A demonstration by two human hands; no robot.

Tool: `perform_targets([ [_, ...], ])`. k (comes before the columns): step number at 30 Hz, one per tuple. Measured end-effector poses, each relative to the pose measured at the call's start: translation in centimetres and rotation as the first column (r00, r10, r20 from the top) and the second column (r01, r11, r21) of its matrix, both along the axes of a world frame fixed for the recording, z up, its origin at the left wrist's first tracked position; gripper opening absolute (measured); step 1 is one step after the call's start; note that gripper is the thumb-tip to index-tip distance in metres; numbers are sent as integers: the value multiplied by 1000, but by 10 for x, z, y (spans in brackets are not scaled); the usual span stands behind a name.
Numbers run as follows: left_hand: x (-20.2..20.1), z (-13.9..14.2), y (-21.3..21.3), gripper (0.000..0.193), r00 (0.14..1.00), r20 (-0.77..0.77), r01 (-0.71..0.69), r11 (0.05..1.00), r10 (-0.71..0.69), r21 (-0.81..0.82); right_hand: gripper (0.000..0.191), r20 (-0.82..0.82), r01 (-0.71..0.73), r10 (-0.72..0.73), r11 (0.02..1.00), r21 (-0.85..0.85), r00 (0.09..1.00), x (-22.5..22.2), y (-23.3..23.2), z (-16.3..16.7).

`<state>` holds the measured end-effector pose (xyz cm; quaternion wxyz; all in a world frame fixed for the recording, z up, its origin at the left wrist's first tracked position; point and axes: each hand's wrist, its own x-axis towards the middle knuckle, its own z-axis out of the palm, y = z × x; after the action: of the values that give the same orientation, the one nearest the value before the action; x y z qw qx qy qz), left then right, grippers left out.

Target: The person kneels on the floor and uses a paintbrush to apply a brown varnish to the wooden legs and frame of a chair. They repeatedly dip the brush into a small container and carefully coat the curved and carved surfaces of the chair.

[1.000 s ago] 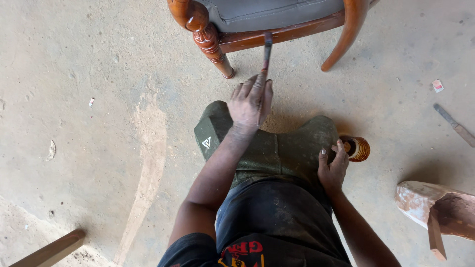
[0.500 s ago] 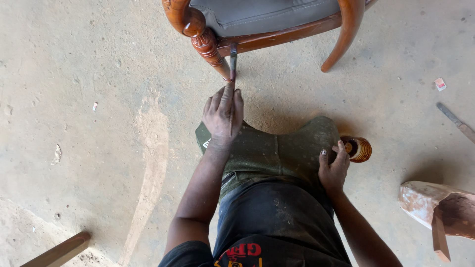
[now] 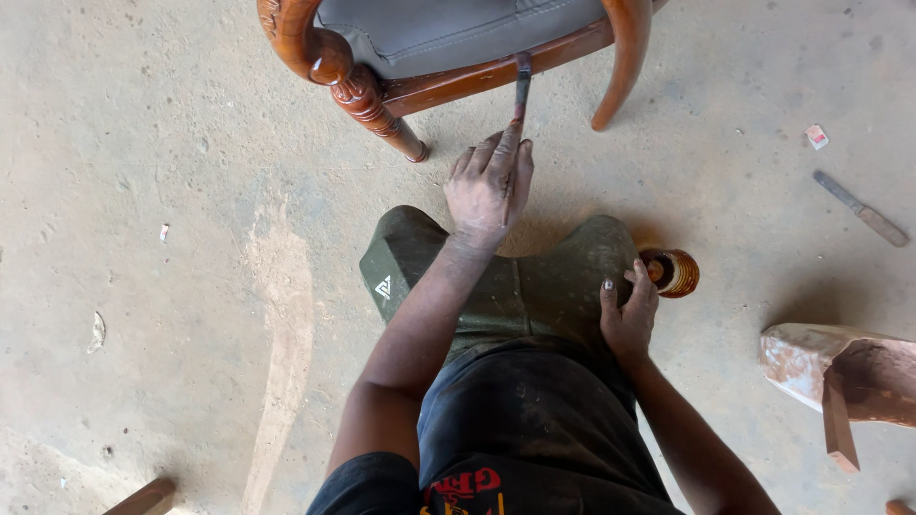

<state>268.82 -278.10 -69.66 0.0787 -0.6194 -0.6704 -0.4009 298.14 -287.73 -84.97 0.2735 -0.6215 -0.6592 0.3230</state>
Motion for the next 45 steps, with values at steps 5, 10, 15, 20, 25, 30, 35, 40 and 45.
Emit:
perform_targets([
  [5,-3,-11,14,30,1000,-2,14,1000,-14,-15,70,18,-8,8,1000,0,1000,1,0,-2],
  [10,-28,-13,-5,30,995,-50,-88,995,90,38,70,13,-16,16,1000,13,1000,2,1,-3],
  [15,-20,-17,3,31,996,-22,-83,996,83,-38,70,19,-19,19,1000,24,1000,1,1,-3],
  [20,-1,-16,14,30,998,-54,-17,995,22,99,70,23,-19,18,999,34,1000,1,1,-3],
  [25,-24,-8,4,30,997,-10,-77,997,76,-26,69,24,-9,9,999,32,1000,1,1,-4],
  [30,-23,-9,-4,28,988,-106,-106,994,108,31,70,17,-15,14,1000,16,1000,0,2,-3],
  [35,-1,-17,10,30,994,-100,-33,996,41,78,70,18,-6,5,1000,12,1000,0,2,-3],
  [40,-22,-17,3,30,997,-49,-64,998,64,-2,70,14,-6,5,1000,26,1000,1,1,-4],
  [45,-42,-16,-27,30,984,-131,-124,992,123,3,70,27,-35,33,997,68,999,2,2,-6],
])
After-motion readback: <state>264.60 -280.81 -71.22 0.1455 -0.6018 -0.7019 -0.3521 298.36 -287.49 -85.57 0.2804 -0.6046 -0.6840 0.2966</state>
